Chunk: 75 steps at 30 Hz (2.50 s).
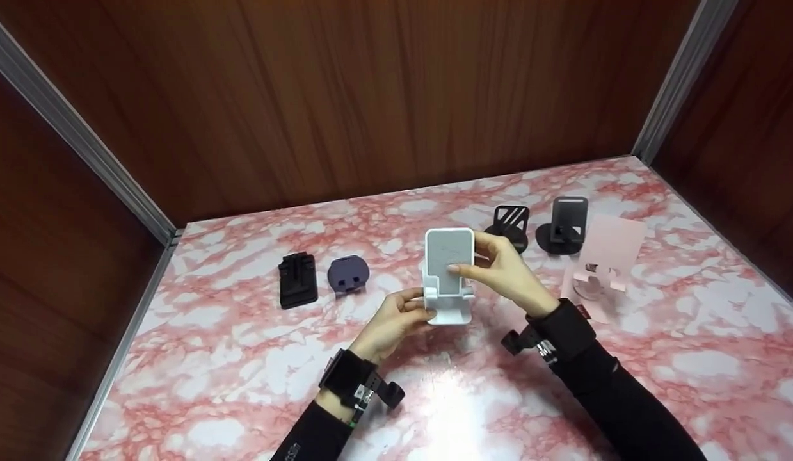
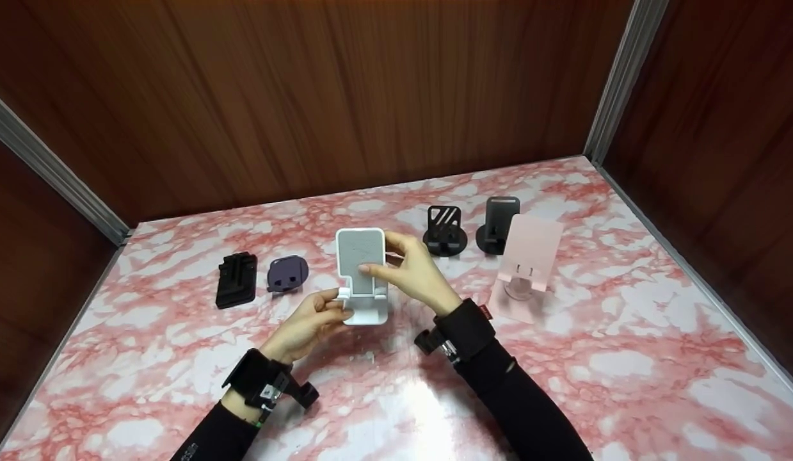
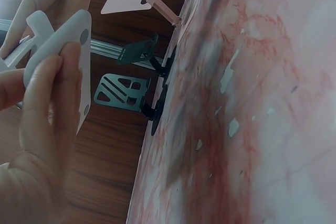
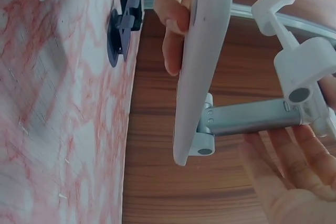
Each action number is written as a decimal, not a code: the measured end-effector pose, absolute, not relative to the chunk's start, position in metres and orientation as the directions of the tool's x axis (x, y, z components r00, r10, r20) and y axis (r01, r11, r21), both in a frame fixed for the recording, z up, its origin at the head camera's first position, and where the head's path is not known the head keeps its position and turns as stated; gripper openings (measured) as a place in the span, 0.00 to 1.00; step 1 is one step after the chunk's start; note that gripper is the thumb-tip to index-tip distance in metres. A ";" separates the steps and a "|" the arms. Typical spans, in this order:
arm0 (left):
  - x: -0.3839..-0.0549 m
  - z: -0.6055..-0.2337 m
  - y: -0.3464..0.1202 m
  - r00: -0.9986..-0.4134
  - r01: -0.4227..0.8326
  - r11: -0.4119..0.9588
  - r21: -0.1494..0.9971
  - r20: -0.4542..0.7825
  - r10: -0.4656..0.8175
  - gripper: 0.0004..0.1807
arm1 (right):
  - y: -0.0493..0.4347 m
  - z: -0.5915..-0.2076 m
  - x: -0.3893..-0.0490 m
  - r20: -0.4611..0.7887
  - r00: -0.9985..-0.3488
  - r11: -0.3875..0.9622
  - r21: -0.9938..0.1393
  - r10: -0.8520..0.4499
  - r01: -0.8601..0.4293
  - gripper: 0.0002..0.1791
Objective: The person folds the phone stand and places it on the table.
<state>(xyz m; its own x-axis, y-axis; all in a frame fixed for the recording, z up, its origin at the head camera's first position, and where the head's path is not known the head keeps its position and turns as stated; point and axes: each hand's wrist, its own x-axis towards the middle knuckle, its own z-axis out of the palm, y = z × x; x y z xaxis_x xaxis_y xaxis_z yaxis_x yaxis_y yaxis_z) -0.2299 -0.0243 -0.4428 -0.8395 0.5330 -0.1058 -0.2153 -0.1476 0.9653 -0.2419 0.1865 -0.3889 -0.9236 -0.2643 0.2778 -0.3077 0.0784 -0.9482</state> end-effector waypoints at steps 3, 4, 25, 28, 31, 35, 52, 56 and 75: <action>-0.230 -0.443 -0.024 -0.839 -0.215 -0.146 0.965 -0.106 0.534 0.27 | 0.188 -0.389 -0.242 0.279 -0.923 0.080 -0.948 -0.266 -0.309 0.25; -0.229 -0.442 -0.024 -0.839 -0.217 -0.147 0.965 -0.107 0.533 0.28 | 0.188 -0.388 -0.242 0.280 -0.922 0.092 -0.945 -0.265 -0.314 0.25; -0.227 -0.443 -0.021 -0.827 -0.207 -0.137 0.969 -0.098 0.553 0.27 | 0.182 -0.367 -0.226 0.331 -0.915 0.241 -0.892 -0.230 -0.383 0.21; -0.225 -0.442 -0.020 -0.818 -0.217 -0.144 0.965 -0.099 0.566 0.27 | 0.181 -0.366 -0.226 0.360 -0.908 0.274 -0.870 -0.214 -0.410 0.20; -0.224 -0.441 -0.019 -0.811 -0.218 -0.159 0.963 -0.088 0.579 0.28 | 0.180 -0.366 -0.226 0.394 -0.896 0.309 -0.843 -0.205 -0.441 0.18; -0.224 -0.440 -0.019 -0.803 -0.215 -0.168 0.962 -0.076 0.591 0.28 | 0.179 -0.365 -0.226 0.443 -0.875 0.329 -0.811 -0.194 -0.484 0.14; -0.221 -0.437 -0.018 -0.818 -0.250 -0.183 0.951 -0.106 0.565 0.25 | 0.175 -0.377 -0.227 0.612 -0.771 0.365 -0.686 -0.179 -0.629 0.11; -0.222 -0.433 -0.020 -0.826 -0.274 -0.185 0.944 -0.132 0.548 0.34 | 0.174 -0.394 -0.236 0.675 -0.696 0.371 -0.598 -0.245 -0.710 0.11; -0.222 -0.429 -0.027 -0.824 -0.250 -0.198 0.948 -0.101 0.557 0.44 | 0.168 -0.413 -0.244 0.759 -0.552 0.371 -0.431 -0.344 -0.823 0.14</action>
